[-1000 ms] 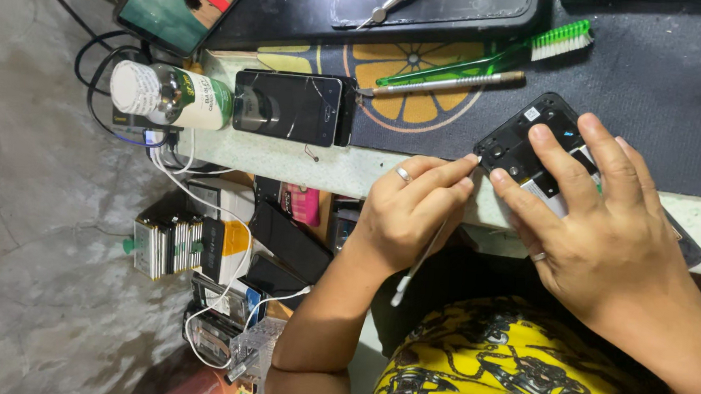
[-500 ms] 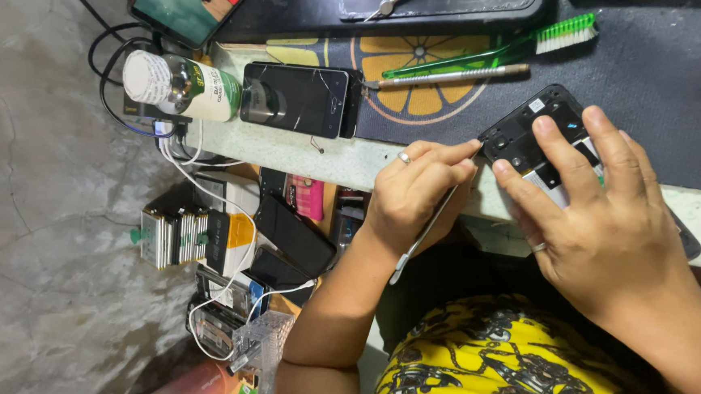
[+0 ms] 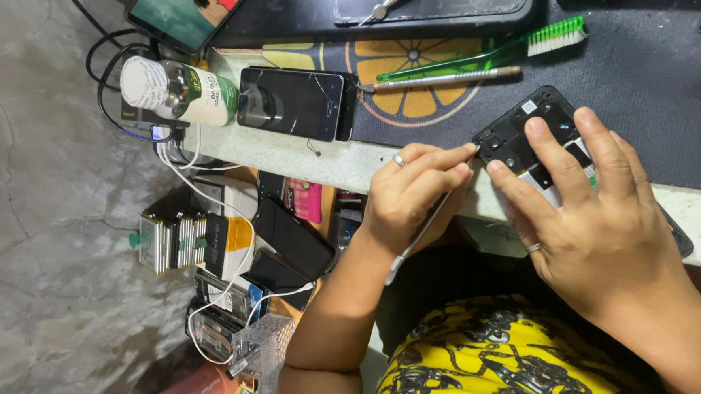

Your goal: The person uses a metal spudger to pry open a smartphone back cover and remove the battery. They then use a screwdriver to remove screws from the phone frame and continue prying the casing apart.

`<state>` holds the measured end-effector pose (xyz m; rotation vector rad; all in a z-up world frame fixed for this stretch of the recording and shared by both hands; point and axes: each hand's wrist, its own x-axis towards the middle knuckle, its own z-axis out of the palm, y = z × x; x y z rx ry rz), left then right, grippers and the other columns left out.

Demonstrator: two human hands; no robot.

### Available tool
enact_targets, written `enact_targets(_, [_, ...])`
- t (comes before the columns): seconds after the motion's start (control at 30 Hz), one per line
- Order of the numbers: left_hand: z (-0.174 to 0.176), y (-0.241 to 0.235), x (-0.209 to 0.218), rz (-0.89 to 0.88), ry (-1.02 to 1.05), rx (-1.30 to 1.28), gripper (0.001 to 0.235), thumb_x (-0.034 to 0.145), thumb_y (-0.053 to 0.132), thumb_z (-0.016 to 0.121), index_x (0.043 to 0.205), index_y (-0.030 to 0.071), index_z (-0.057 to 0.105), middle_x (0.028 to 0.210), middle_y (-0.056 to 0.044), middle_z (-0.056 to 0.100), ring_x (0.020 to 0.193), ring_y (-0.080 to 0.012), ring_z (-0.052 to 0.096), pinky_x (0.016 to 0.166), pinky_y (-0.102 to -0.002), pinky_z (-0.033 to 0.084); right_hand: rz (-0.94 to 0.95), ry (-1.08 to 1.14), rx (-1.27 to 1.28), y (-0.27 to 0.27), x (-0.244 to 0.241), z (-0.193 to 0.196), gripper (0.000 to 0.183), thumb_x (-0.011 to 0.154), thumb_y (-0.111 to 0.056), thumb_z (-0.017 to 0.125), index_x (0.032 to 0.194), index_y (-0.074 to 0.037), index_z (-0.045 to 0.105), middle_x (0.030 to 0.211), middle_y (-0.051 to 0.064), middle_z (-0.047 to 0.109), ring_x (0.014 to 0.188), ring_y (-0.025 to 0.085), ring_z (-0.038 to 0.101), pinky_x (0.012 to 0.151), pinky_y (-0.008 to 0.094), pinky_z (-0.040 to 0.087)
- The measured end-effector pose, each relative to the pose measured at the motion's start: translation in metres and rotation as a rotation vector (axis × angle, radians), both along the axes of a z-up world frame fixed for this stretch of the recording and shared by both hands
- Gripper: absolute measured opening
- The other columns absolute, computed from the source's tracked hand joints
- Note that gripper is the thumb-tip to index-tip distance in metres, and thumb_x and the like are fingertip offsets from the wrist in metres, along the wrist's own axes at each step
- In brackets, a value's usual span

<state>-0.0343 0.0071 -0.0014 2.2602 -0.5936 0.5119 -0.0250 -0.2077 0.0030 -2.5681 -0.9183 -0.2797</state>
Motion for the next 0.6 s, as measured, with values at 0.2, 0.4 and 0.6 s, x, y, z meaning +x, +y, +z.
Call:
enact_targets(0.2, [-0.0018, -0.0008, -0.0019, 0.063, 0.006, 0.062, 0.018, 0.09, -0.008, 0.077, 0.096, 0.001, 0.063, 0.115, -0.015, 0.072, 0.092, -0.0293, 0.071, 0.077, -0.034, 0.06, 0.002, -0.025, -0.091, 0.0011, 0.0004, -0.0016, 0.056, 0.083, -0.029, 0.073, 0.139, -0.03, 0.067, 0.147, 0.01, 0.051, 0.14, 0.036, 0.039, 0.116, 0.051, 0.04])
enact_targets(0.4, [0.004, 0.0041, 0.0015, -0.025, 0.01, 0.023, 0.018, 0.086, -0.008, 0.076, 0.099, -0.002, 0.065, 0.115, -0.016, 0.071, 0.091, -0.0309, 0.071, 0.081, -0.037, 0.06, -0.012, -0.05, -0.09, 0.0039, 0.0005, -0.0014, 0.059, 0.082, -0.031, 0.074, 0.14, -0.03, 0.067, 0.145, 0.008, 0.048, 0.139, 0.035, 0.037, 0.116, 0.049, 0.038])
enact_targets(0.6, [0.0042, 0.0051, 0.0054, -0.016, 0.015, 0.077, 0.016, 0.089, -0.007, 0.077, 0.099, -0.001, 0.066, 0.116, -0.014, 0.072, 0.092, -0.0305, 0.07, 0.077, -0.035, 0.059, 0.0, -0.002, -0.069, 0.0021, 0.0003, -0.0035, 0.058, 0.079, -0.03, 0.077, 0.137, -0.028, 0.068, 0.147, 0.009, 0.048, 0.14, 0.035, 0.037, 0.117, 0.05, 0.038])
